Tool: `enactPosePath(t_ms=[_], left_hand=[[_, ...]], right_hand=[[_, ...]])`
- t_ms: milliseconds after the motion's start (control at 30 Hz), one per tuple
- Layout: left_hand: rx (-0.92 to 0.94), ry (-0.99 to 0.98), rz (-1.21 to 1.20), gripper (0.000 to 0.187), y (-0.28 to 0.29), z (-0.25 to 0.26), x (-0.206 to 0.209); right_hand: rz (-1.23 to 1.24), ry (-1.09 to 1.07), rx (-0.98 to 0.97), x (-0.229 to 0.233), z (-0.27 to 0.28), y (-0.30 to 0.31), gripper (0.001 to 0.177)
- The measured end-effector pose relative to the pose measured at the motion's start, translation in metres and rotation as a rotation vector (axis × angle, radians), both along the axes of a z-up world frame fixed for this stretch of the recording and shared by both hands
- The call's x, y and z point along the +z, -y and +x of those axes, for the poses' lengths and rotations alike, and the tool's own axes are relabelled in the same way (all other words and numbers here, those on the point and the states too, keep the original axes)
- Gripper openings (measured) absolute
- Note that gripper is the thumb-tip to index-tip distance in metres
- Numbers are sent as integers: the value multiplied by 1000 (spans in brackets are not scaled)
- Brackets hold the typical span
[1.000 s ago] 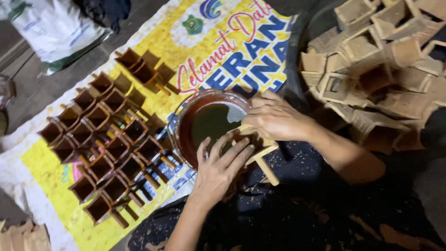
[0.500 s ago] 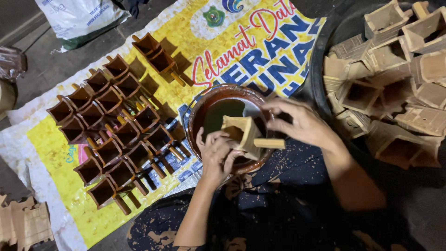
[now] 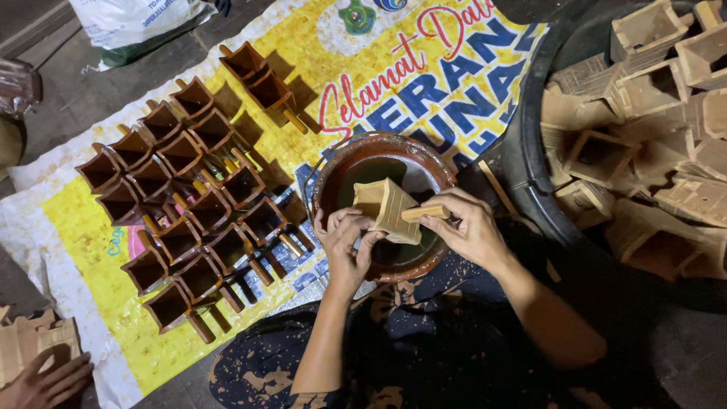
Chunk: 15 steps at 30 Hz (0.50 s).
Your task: The person stains small wooden containers by dipping them into a bowl of liquid stain and applying the stain to the surfaces with a small piece of foam.
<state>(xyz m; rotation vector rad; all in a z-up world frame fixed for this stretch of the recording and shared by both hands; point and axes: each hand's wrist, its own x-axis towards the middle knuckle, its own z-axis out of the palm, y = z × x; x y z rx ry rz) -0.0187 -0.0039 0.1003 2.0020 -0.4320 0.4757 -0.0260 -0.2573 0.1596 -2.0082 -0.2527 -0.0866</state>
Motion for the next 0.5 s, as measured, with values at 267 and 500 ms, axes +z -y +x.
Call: enactPosePath(t_ms=[267, 500], left_hand=[[277, -89, 60, 16, -24, -8, 3], [495, -209, -160, 28, -67, -67, 1]], right_hand=[[-71, 137, -130, -31, 11, -13, 21], [-322, 269, -132, -52, 21, -26, 14]])
